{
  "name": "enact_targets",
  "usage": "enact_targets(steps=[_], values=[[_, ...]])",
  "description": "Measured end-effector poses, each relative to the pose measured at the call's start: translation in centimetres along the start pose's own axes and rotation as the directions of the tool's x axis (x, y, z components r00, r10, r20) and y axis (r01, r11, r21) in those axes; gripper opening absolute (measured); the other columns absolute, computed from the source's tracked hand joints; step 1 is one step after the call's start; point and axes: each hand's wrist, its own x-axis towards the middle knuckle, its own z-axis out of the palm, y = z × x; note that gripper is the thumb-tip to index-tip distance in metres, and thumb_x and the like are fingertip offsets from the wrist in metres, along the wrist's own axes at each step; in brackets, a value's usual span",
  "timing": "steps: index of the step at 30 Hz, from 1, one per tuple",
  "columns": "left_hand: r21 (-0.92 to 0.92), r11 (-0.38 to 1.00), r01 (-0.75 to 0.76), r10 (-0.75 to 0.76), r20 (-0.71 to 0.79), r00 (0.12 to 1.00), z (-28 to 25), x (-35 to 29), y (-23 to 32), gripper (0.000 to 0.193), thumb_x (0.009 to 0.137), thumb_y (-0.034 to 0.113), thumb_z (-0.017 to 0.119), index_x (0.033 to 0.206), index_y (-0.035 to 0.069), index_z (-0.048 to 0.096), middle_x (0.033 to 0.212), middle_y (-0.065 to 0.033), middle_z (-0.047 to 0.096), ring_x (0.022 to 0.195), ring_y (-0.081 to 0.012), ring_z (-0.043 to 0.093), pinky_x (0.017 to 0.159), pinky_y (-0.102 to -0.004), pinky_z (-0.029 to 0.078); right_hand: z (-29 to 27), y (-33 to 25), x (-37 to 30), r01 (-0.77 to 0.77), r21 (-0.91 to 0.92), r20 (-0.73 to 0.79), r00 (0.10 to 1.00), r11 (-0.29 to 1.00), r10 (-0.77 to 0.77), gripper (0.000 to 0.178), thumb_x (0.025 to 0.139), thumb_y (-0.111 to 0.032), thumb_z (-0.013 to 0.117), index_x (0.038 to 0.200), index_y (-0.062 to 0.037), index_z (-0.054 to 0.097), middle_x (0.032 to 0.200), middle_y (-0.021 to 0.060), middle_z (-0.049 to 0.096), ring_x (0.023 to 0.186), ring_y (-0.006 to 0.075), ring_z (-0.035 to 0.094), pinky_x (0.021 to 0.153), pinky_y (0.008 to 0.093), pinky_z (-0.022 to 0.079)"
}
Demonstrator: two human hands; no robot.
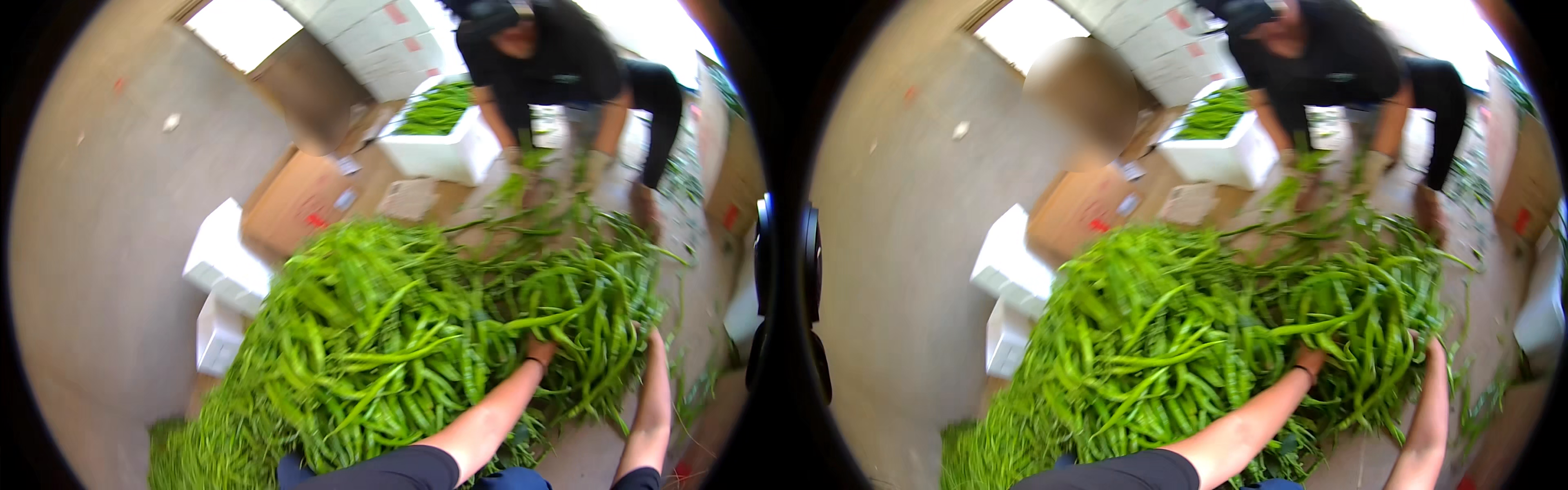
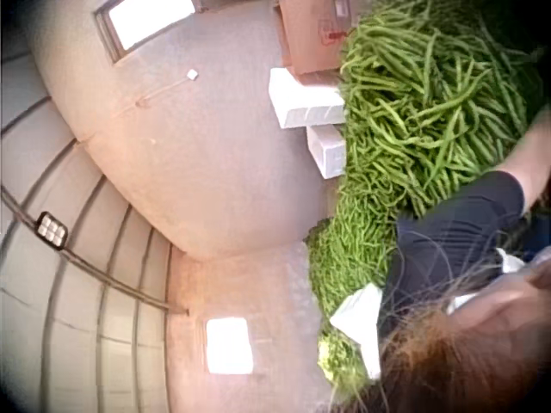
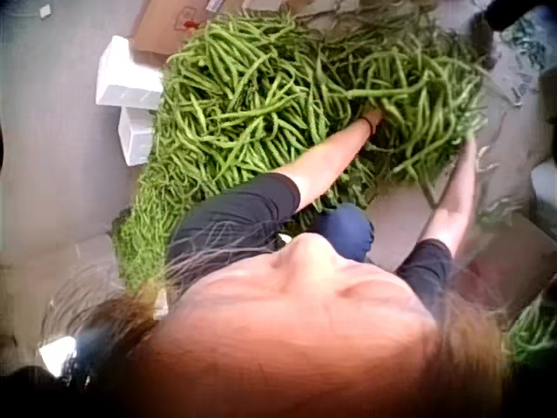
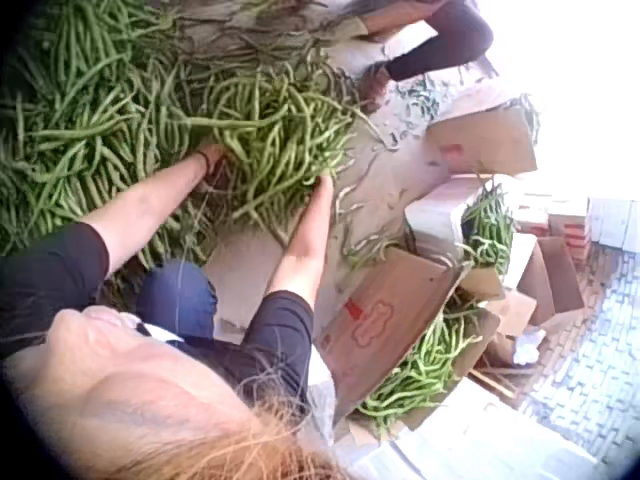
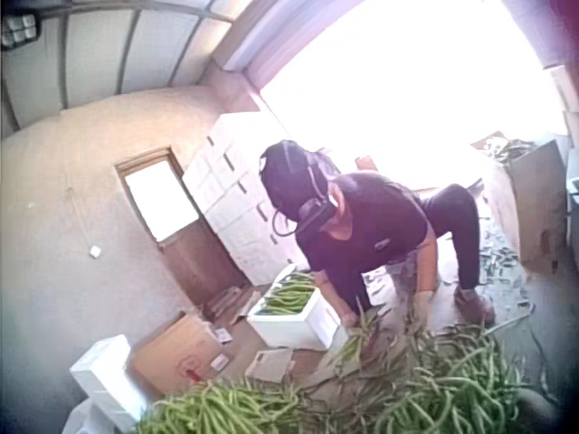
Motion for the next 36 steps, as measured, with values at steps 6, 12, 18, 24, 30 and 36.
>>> enact_targets(steps=[6,12,18,24,30,36], values=[[-0.145,0.932,0.332,-0.231,0.468,0.853,-6.6,-9.4,11.0,0.064,0.085,0.01,0.057,0.137,0.004,0.021,0.135,-0.0168,0.033,0.121,-0.0286,0.037,0.1,-0.0428,0.034,-3.1,-5.6,-2.6,-0.149,-0.634,-0.17,0.984,0.759,0.051,0.022,0.073,-0.023,0.07,0.082,-0.0034,0.068,0.077,0.0106,0.067,0.07,0.0187,0.063,0.063,0.0385,0.052],[-0.098,0.962,0.255,-0.066,0.823,0.564,-29.2,-19.4,22.8,0.061,0.092,0.02,0.056,0.14,-0.005,0.025,0.141,-0.0204,0.036,0.13,-0.0261,0.038,0.108,-0.0359,0.032,-3.6,-15.1,-3.9,-0.029,-0.997,-0.018,0.988,0.066,0.15,0.02,0.072,-0.023,0.068,0.075,-0.0028,0.069,0.072,0.0124,0.066,0.067,0.0215,0.064,0.063,0.0404,0.051],[-0.479,0.87,-0.116,0.177,0.085,0.98,-42.4,-12.3,28.0,0.065,0.087,0.012,0.06,0.138,-0.007,0.024,0.138,-0.0204,0.038,0.131,-0.028,0.035,0.112,-0.0388,0.025,12.9,-36.0,-5.5,0.261,-0.947,0.15,0.877,0.19,-0.456,0.035,0.081,-0.036,0.06,0.075,-0.0026,0.069,0.067,0.0105,0.065,0.064,0.0289,0.061,0.065,0.0414,0.047],[0.247,0.958,-0.147,0.248,-0.453,0.856,-41.4,2.6,26.6,0.119,0.065,0.065,0.071,0.133,-0.019,0.02,0.137,-0.0346,0.029,0.129,-0.0406,0.031,0.108,-0.0407,0.027,37.7,-42.8,-4.0,0.333,-0.579,0.132,0.939,0.744,-0.318,0.085,0.086,-0.067,0.035,0.126,0.0062,0.049,0.129,0.0275,0.048,0.124,0.0367,0.044,0.105,0.0418,0.031],[0.257,0.962,0.093,0.019,-0.404,0.915,-43.3,6.5,26.6,0.133,0.053,0.084,0.061,0.129,-0.02,0.027,0.134,-0.0336,0.035,0.125,-0.0379,0.04,0.104,-0.0392,0.032,48.1,-43.2,1.5,0.483,-0.511,0.231,0.874,0.711,-0.428,0.096,0.083,-0.074,0.024,0.132,0.0068,0.039,0.133,0.0308,0.04,0.128,0.0387,0.036,0.107,0.0411,0.027],[0.314,0.925,0.214,-0.053,-0.451,0.891,-41.3,4.8,28.3,0.15,0.046,0.086,0.063,0.141,-0.009,-0.004,0.138,-0.037,0.024,0.13,-0.046,0.027,0.108,-0.0498,0.022,52.3,-43.1,0.7,0.319,-0.564,0.277,0.942,0.762,-0.189,0.114,0.072,-0.086,0.018,0.144,0.0019,0.017,0.148,0.0236,0.021,0.139,0.0333,0.018,0.112,0.0437,0.014]])
